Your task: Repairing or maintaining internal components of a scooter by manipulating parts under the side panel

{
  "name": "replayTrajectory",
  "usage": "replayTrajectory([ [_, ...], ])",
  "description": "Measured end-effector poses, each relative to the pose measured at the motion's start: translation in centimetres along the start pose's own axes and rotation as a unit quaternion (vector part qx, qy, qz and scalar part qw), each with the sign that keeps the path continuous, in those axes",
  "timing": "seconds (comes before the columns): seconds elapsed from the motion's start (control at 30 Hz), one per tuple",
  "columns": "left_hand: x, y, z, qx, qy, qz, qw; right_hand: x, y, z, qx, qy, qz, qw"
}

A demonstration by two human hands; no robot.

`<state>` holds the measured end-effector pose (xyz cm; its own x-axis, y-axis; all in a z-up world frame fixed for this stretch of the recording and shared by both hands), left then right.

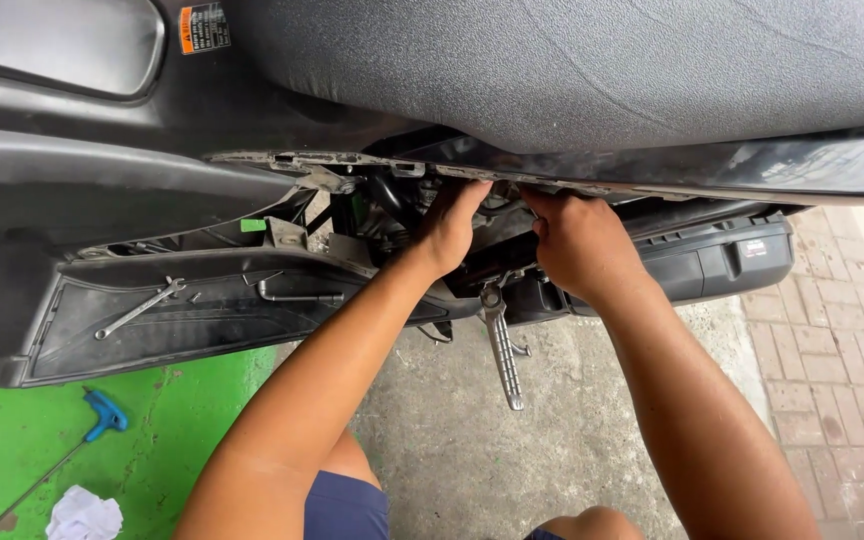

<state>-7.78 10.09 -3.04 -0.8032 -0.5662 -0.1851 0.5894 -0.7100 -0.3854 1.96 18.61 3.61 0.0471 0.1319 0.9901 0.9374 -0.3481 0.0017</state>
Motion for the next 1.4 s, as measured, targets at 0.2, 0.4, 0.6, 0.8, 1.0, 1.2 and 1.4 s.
replayTrajectory([
  [0.2,-0.2,0.5,1.0,0.010,0.002,0.014,1.000,-0.2,-0.1,0.2,0.001,-0.001,-0.008,1.000],
  [0.4,-0.3,0.3,2.0,0.016,-0.014,0.011,1.000,-0.1,0.0,0.1,0.005,0.007,-0.005,1.000],
  [0.6,-0.3,0.3,2.0,-0.001,-0.052,0.004,0.999,0.7,0.5,-0.6,0.009,0.049,0.003,0.999],
  [0.8,-0.2,0.0,0.2,-0.006,-0.116,-0.012,0.993,0.4,0.4,-0.7,0.004,0.077,0.018,0.997],
  [1.0,-0.8,0.4,3.1,0.047,-0.097,-0.006,0.994,-1.5,-1.0,-1.0,-0.015,-0.082,0.004,0.996],
  [1.2,0.2,0.3,3.8,0.136,-0.143,-0.028,0.980,-3.9,-1.0,-3.3,-0.129,-0.458,0.007,0.880],
  [1.4,0.6,1.6,7.6,0.337,-0.253,-0.093,0.902,-6.9,-2.3,-5.3,-0.218,-0.634,0.065,0.739],
])
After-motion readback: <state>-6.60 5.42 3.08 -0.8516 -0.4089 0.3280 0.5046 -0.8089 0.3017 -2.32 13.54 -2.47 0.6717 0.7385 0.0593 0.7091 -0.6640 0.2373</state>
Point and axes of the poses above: each hand's wrist, its own y-axis away from the middle knuckle, its own x-axis out of the back of the hand, z = x × y, the point moved 8 cm from there along -y, towards the middle knuckle
